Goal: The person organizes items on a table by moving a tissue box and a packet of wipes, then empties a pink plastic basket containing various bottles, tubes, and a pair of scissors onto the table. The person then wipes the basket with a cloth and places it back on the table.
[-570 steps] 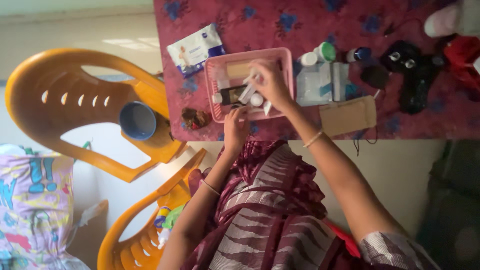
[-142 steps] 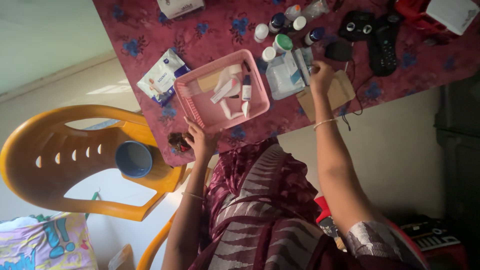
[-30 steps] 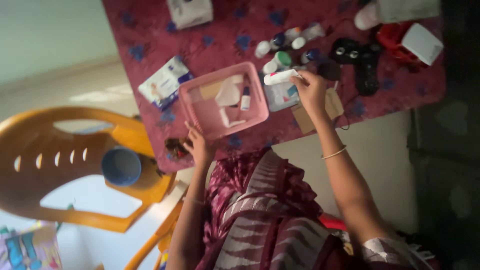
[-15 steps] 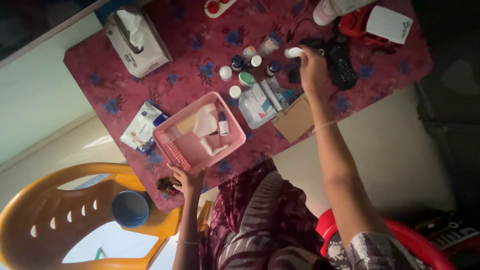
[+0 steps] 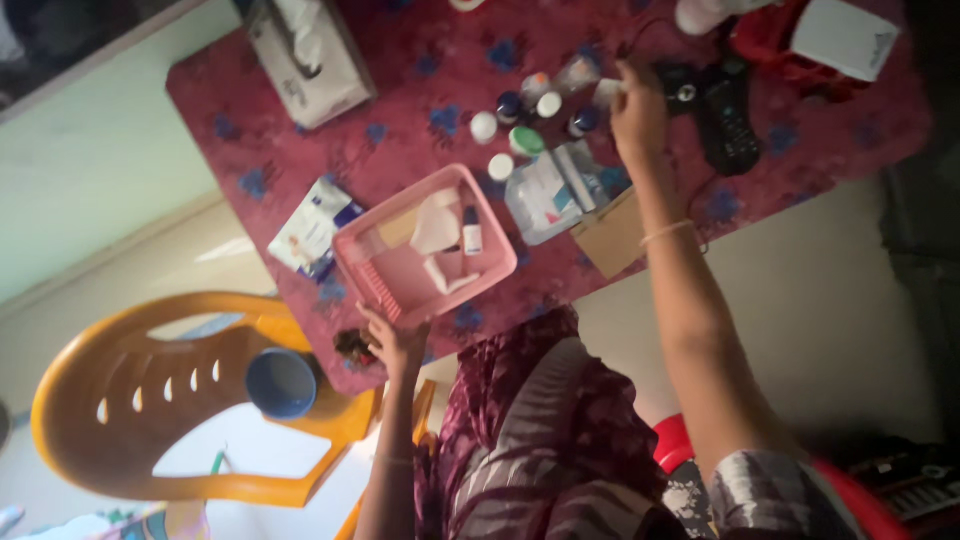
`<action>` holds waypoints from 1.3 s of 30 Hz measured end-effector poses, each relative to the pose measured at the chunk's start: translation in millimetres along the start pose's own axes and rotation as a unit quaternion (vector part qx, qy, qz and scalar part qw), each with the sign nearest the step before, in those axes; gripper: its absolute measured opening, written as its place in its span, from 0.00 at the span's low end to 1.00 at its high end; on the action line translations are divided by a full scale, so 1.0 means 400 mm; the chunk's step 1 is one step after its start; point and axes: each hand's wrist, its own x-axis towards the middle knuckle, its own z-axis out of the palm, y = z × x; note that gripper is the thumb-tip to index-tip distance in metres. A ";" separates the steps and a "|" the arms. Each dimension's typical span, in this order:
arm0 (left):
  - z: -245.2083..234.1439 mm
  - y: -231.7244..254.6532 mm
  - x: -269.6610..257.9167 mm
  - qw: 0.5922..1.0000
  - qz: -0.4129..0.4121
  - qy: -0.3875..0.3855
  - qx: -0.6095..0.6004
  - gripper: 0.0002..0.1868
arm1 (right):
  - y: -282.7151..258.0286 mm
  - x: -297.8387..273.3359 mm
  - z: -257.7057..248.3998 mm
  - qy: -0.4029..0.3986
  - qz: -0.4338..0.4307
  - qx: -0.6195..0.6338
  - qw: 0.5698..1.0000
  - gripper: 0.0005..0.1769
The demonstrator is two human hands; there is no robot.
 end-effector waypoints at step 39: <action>-0.034 0.067 -0.015 0.996 0.052 0.002 -0.068 0.76 | -0.541 -0.390 0.224 -0.323 0.100 0.151 0.929 0.30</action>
